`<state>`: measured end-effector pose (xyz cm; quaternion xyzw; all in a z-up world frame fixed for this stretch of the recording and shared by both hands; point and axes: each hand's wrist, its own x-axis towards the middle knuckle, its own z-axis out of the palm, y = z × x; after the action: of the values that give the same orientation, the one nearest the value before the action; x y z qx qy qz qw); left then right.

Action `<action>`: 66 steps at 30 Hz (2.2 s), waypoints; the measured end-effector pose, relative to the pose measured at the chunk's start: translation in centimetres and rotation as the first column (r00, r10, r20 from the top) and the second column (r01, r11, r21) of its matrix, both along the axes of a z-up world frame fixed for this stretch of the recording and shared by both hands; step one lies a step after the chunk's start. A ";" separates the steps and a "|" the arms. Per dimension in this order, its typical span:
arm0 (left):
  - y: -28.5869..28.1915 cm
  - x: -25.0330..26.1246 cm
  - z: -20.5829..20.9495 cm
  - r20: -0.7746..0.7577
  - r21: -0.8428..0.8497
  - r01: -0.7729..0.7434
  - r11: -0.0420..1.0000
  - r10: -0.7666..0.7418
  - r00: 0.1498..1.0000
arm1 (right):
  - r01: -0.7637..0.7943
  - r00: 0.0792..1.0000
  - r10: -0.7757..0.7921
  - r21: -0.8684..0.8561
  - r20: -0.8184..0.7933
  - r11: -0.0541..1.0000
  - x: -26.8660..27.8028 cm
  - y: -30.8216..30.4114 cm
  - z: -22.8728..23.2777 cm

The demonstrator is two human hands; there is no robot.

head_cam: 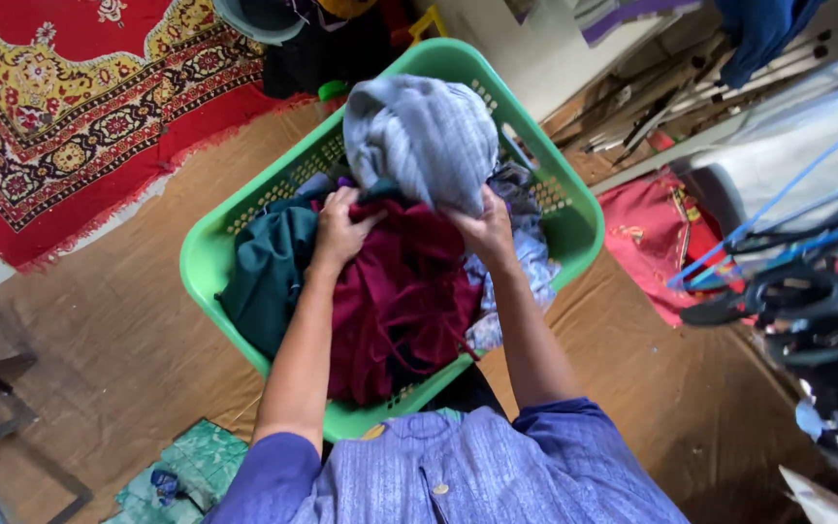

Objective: Sorting through a laundry basket and putting a black shirt onto a hanger.

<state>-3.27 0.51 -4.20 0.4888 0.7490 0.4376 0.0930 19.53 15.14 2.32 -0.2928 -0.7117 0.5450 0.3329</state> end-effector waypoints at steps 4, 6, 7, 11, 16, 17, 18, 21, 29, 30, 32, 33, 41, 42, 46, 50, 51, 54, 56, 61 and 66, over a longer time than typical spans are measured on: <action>-6.5 -0.4 2.0 0.073 0.070 0.103 0.992 -0.108 0.991 | -0.083 0.996 0.083 0.008 -0.033 0.997 1.4 -5.9 2.6; -10.2 -1.6 -0.8 0.352 0.230 0.105 0.968 -0.184 0.918 | -0.155 0.986 0.167 0.275 -0.019 0.949 2.0 -9.2 4.0; -11.0 -1.6 -0.3 0.354 0.226 0.107 0.968 -0.184 0.917 | -0.154 0.986 0.165 0.272 -0.018 0.950 2.1 -10.4 4.0; -12.7 -1.3 5.6 0.279 0.280 -0.149 0.948 0.068 0.958 | -0.256 0.966 0.196 0.518 0.169 0.816 1.9 -15.6 4.3; -10.5 0.8 10.3 -0.159 0.370 -0.002 0.929 0.066 0.985 | -0.372 0.905 0.129 0.608 0.405 0.702 2.3 -20.2 1.4; -9.8 1.2 9.8 -0.173 0.266 0.059 0.962 -0.012 0.985 | -0.397 0.892 0.136 0.605 0.431 0.690 2.4 -20.6 1.4; -9.1 1.6 9.4 -0.180 0.160 0.122 0.980 -0.092 0.979 | -0.423 0.878 0.143 0.600 0.458 0.679 2.5 -21.1 1.4; -8.7 1.3 5.7 -0.135 -0.194 0.170 0.966 -0.198 0.971 | -0.503 0.815 0.237 0.442 0.529 0.743 3.2 -20.0 3.7; -14.0 0.3 2.7 0.050 -0.183 0.349 0.919 -0.346 0.937 | 0.454 0.798 -0.567 0.417 0.202 0.787 4.4 -9.3 -8.9; -15.0 0.4 3.2 0.151 -0.193 0.393 0.899 -0.369 0.917 | 0.502 0.778 -0.606 0.415 0.168 0.759 4.0 -8.2 -10.2; -15.6 0.1 4.2 0.218 -0.206 0.420 0.884 -0.377 0.900 | 0.394 0.918 -0.395 0.047 0.020 0.918 1.7 -8.7 -8.3; -16.0 0.2 4.6 0.292 -0.219 0.452 0.865 -0.384 0.876 | 0.150 0.956 -0.213 -0.289 -0.200 0.946 1.0 -9.1 -7.6; -14.3 -2.3 7.2 0.114 -0.072 0.215 0.974 -0.206 0.972 | 0.059 0.991 -0.059 -0.008 -0.117 0.998 0.9 -13.0 -6.6; -13.8 -2.6 7.1 0.098 0.019 0.126 0.992 -0.127 0.987 | 0.043 0.999 -0.041 0.085 -0.028 0.995 1.0 -14.3 -5.6; -9.9 -2.5 4.9 -0.098 0.122 0.150 0.981 -0.139 0.986 | -0.104 0.980 0.101 -0.008 -0.169 0.995 1.0 -17.9 -6.0; -7.6 -1.1 5.2 0.178 -0.074 0.177 0.981 -0.162 0.971 | -0.329 0.942 0.292 0.275 0.166 0.904 2.1 -19.0 -1.0; -7.2 -1.1 5.2 0.314 -0.147 0.202 0.968 -0.148 0.938 | -0.390 0.909 0.309 0.310 0.281 0.867 2.2 -19.1 0.4; -7.1 -1.8 5.1 0.394 -0.145 0.323 0.935 -0.245 0.886 | -0.469 0.883 0.467 0.070 0.043 0.881 3.5 -17.3 1.5; -7.9 -2.0 5.7 0.419 -0.133 0.398 0.908 -0.312 0.853 | -0.411 0.907 0.419 -0.112 0.053 0.905 5.2 -14.5 -0.6; -11.2 -3.4 4.7 0.482 -0.118 0.567 0.815 -0.453 0.750 | 0.138 0.985 -0.150 -0.137 -0.084 0.981 7.2 -7.5 -7.6; -14.7 -5.5 3.7 0.701 0.017 0.648 0.762 -0.471 0.536 | 0.514 0.856 -0.509 0.223 -0.086 0.828 4.4 -4.8 -10.9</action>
<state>-8.81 -14.21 -0.46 0.4972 0.5130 0.4323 0.5502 23.91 10.37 -8.54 -0.4241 -0.6635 0.3499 0.5075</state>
